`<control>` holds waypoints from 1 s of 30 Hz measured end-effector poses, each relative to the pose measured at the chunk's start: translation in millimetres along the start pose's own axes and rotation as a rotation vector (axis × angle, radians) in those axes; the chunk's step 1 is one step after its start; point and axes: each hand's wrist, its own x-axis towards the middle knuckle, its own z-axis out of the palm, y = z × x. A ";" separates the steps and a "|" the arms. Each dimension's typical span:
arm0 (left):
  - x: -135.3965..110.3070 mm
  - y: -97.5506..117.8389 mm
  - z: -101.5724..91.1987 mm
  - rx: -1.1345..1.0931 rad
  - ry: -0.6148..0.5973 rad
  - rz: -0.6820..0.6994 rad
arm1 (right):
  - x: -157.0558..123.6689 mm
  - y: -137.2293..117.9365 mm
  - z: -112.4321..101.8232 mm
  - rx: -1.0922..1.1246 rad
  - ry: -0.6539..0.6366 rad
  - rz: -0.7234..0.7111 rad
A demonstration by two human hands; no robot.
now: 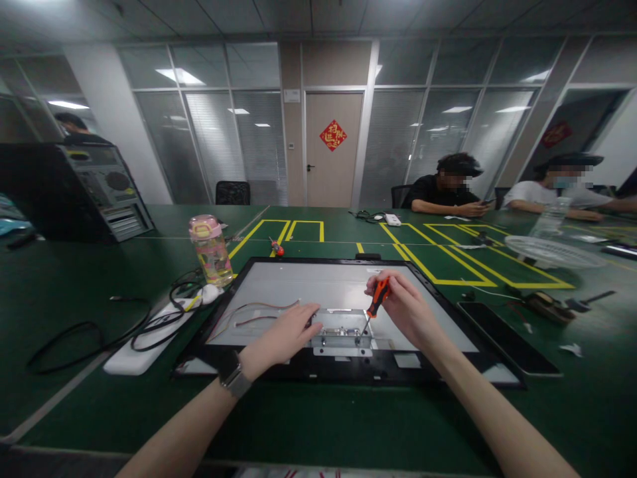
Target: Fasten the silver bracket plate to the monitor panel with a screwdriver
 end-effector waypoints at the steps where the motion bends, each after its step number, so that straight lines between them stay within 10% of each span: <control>1: -0.5 -1.0 -0.4 -0.010 0.002 -0.001 | 0.3 0.8 -0.8 -0.015 0.013 -0.012; 30: -3.5 -23.1 4.1 -0.110 -0.026 0.030 | -1.5 -2.4 -2.8 -0.168 -0.054 -0.028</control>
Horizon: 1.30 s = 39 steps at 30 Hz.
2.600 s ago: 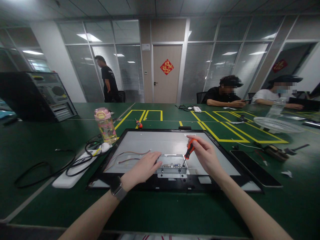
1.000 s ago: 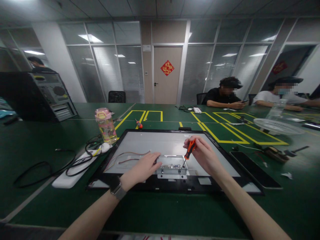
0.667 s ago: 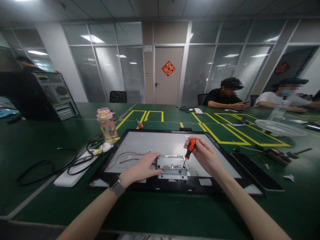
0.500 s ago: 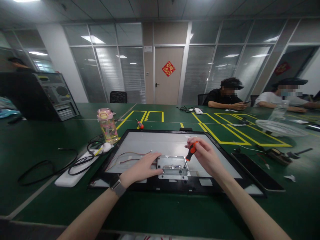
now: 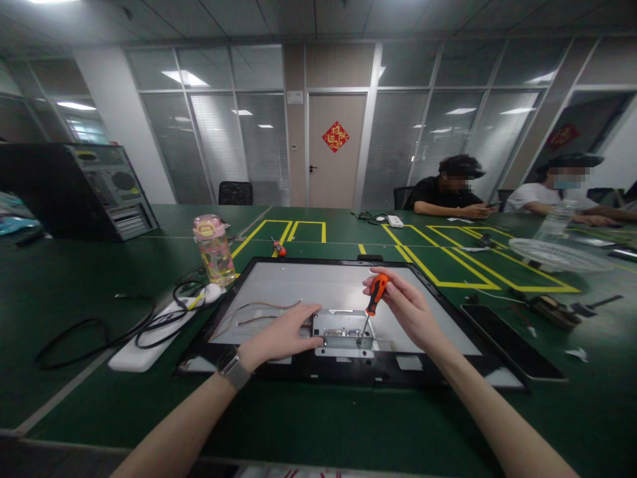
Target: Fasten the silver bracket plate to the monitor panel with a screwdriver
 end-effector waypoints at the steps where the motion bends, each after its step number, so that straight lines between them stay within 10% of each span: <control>1: 0.2 -1.3 0.4 0.001 -0.001 0.007 | -0.1 0.2 -0.3 -0.035 0.008 -0.008; 9: 0.5 0.0 -1.1 0.023 0.001 0.052 | -2.3 1.7 2.1 -0.319 0.162 -0.175; 39: -1.0 13.9 -8.8 0.058 -0.039 0.026 | -1.8 10.4 -4.6 -0.279 0.188 -0.195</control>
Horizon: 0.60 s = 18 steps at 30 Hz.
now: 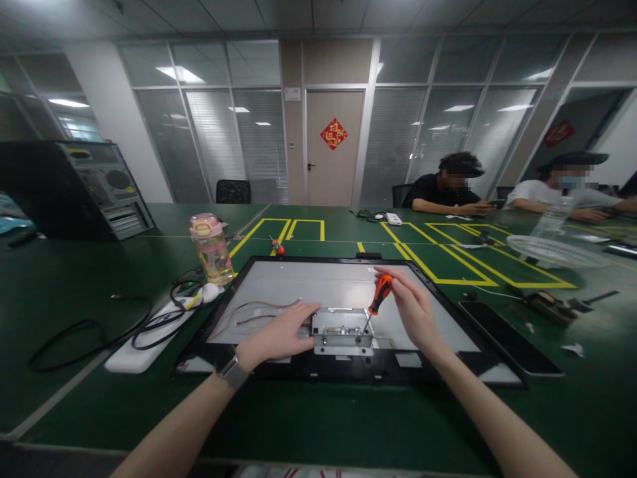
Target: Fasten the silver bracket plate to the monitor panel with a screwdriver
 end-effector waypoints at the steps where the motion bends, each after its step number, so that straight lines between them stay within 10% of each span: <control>1: 0.0 0.0 0.2 0.000 0.000 0.000 | -0.5 0.8 -0.5 0.039 -0.017 0.013; 18: 0.9 -1.1 2.8 0.018 0.009 0.004 | 0.9 -7.4 5.0 0.000 0.058 0.035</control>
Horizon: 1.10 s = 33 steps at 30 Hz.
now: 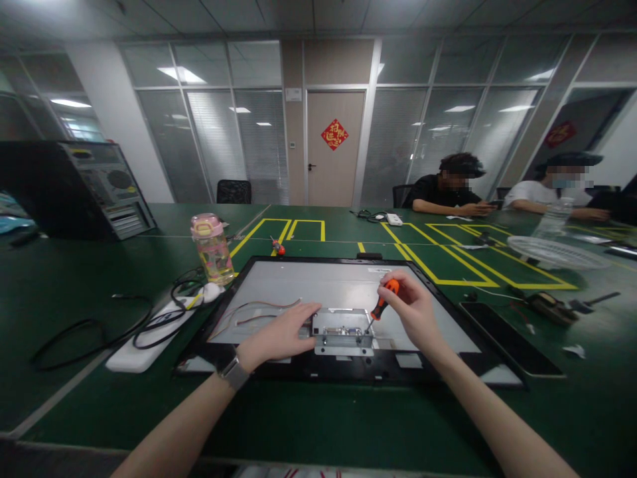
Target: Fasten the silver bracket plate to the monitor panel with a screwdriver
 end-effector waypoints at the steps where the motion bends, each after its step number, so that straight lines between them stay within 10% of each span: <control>1: 0.0 -0.1 0.1 0.002 -0.003 0.000 | -0.2 0.3 -0.2 0.012 -0.008 0.012; 33: 0.2 0.6 -0.5 -0.003 0.007 0.039 | 3.3 0.6 -0.1 0.361 -0.156 0.179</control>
